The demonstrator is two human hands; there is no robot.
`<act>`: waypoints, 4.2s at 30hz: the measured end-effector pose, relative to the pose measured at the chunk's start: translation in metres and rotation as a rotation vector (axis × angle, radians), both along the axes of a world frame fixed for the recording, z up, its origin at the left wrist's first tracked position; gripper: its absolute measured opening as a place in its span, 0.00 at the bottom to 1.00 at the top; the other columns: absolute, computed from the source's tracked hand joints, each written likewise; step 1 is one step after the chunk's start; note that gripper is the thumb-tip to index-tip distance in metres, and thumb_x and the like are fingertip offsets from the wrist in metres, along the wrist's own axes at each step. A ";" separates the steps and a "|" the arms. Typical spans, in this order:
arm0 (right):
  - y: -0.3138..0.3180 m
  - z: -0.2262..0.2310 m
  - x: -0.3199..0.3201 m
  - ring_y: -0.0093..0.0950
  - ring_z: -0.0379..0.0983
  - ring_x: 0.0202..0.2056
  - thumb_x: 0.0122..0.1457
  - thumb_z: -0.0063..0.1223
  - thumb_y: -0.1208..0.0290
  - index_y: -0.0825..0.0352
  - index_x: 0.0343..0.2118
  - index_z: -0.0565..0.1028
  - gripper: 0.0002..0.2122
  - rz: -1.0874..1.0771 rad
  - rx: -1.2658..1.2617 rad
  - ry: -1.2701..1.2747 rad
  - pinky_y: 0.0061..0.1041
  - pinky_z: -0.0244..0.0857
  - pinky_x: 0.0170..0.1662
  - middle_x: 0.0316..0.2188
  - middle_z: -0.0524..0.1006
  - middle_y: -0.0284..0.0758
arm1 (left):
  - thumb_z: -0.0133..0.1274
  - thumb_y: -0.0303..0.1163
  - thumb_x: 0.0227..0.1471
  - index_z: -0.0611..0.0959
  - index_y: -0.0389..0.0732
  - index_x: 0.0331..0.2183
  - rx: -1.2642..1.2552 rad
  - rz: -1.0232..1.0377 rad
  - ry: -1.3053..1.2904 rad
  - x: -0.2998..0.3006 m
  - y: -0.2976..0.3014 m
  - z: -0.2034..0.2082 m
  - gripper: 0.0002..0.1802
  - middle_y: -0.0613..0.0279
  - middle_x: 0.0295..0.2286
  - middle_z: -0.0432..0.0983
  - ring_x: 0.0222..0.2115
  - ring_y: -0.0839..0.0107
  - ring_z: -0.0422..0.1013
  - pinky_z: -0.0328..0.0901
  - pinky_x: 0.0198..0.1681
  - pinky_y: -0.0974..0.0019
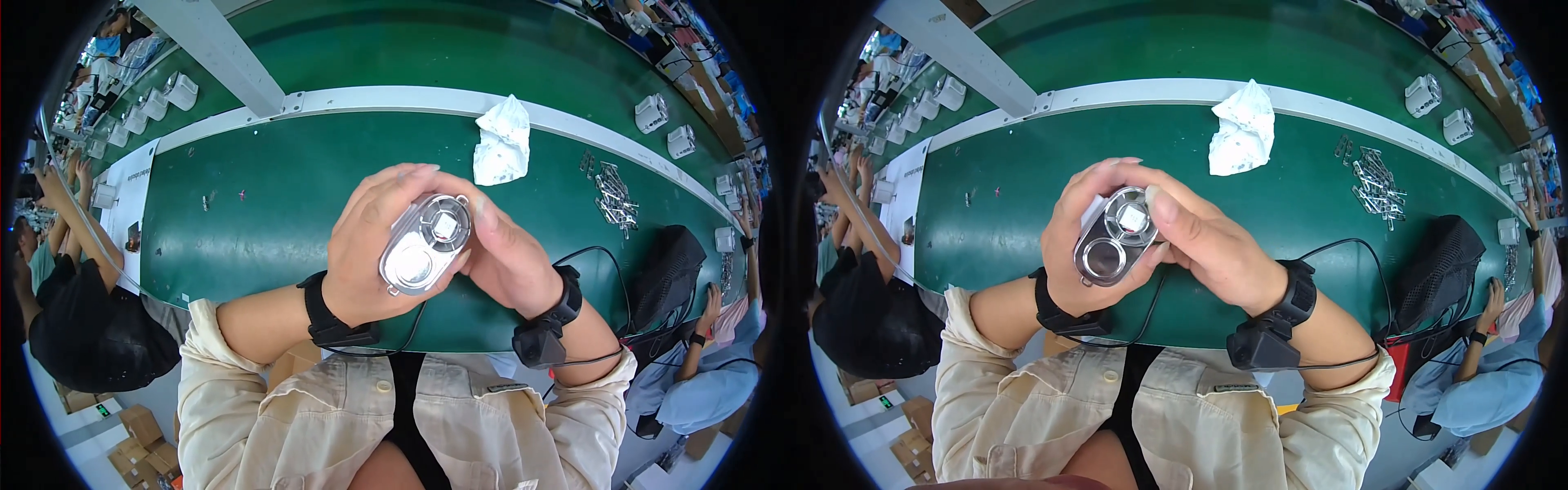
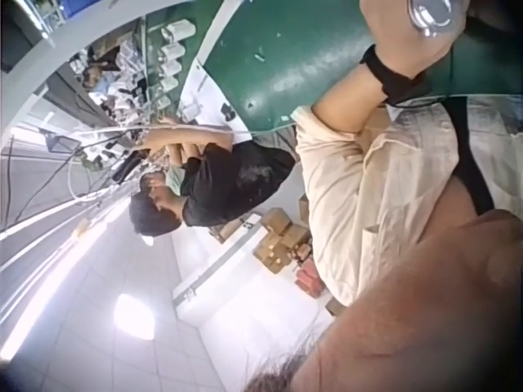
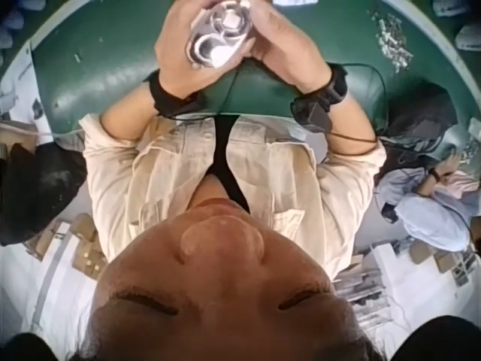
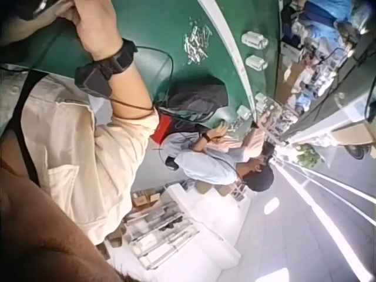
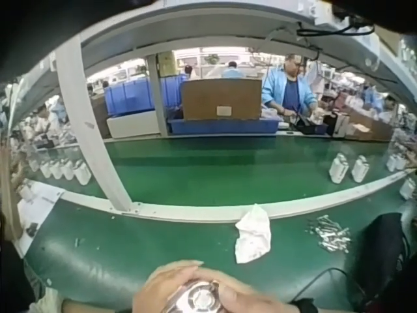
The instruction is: The person picks up a white device from the conveyor belt, inserts a small component into the top, and presses it into place. They then place the device back onto the belt and repeat the process with another one.
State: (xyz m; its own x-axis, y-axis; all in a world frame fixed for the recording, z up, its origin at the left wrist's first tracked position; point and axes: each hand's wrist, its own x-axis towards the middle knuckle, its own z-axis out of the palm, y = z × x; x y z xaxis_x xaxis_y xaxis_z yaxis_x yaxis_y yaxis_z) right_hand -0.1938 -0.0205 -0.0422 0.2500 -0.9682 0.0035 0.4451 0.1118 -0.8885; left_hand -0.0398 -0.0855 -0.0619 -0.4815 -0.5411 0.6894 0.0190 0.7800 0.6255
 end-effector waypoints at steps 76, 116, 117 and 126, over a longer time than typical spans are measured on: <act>-0.003 -0.020 -0.007 0.23 0.69 0.46 0.62 0.48 0.62 0.68 0.52 0.67 0.19 -0.121 -0.030 -0.015 0.24 0.64 0.49 0.45 0.72 0.35 | 0.71 0.28 0.32 0.65 0.41 0.53 -0.113 -0.010 -0.093 -0.006 0.000 -0.018 0.45 0.54 0.43 0.66 0.47 0.54 0.65 0.63 0.48 0.56; -0.333 0.000 0.026 0.29 0.69 0.52 0.57 0.57 0.66 0.65 0.57 0.66 0.25 -0.109 -0.592 1.039 0.28 0.63 0.53 0.48 0.74 0.40 | 0.61 0.26 0.47 0.67 0.36 0.49 0.073 0.374 0.348 0.051 -0.066 -0.001 0.29 0.54 0.42 0.66 0.41 0.67 0.67 0.64 0.44 0.66; -0.360 -0.013 0.035 0.30 0.67 0.53 0.57 0.58 0.67 0.63 0.59 0.63 0.28 -0.044 -0.629 1.018 0.29 0.62 0.54 0.51 0.72 0.40 | 0.61 0.25 0.47 0.67 0.35 0.49 0.082 0.363 0.364 0.049 -0.066 0.001 0.29 0.54 0.41 0.66 0.40 0.67 0.67 0.64 0.44 0.66; -0.453 -0.066 0.099 0.38 0.52 0.62 0.49 0.63 0.77 0.58 0.67 0.41 0.48 0.186 -0.422 0.507 0.34 0.57 0.57 0.64 0.54 0.42 | 0.60 0.23 0.45 0.66 0.36 0.49 0.119 0.360 0.356 0.052 -0.065 0.000 0.29 0.54 0.40 0.67 0.37 0.67 0.67 0.64 0.43 0.67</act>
State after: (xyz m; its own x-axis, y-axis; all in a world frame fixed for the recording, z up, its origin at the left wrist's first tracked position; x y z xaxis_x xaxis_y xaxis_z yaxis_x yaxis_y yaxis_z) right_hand -0.0947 -0.4738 -0.1081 0.4827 -0.8504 0.2095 -0.0308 -0.2555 -0.9663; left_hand 0.0120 -0.1510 -0.0621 0.0025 -0.7136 0.7005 -0.0096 0.7005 0.7136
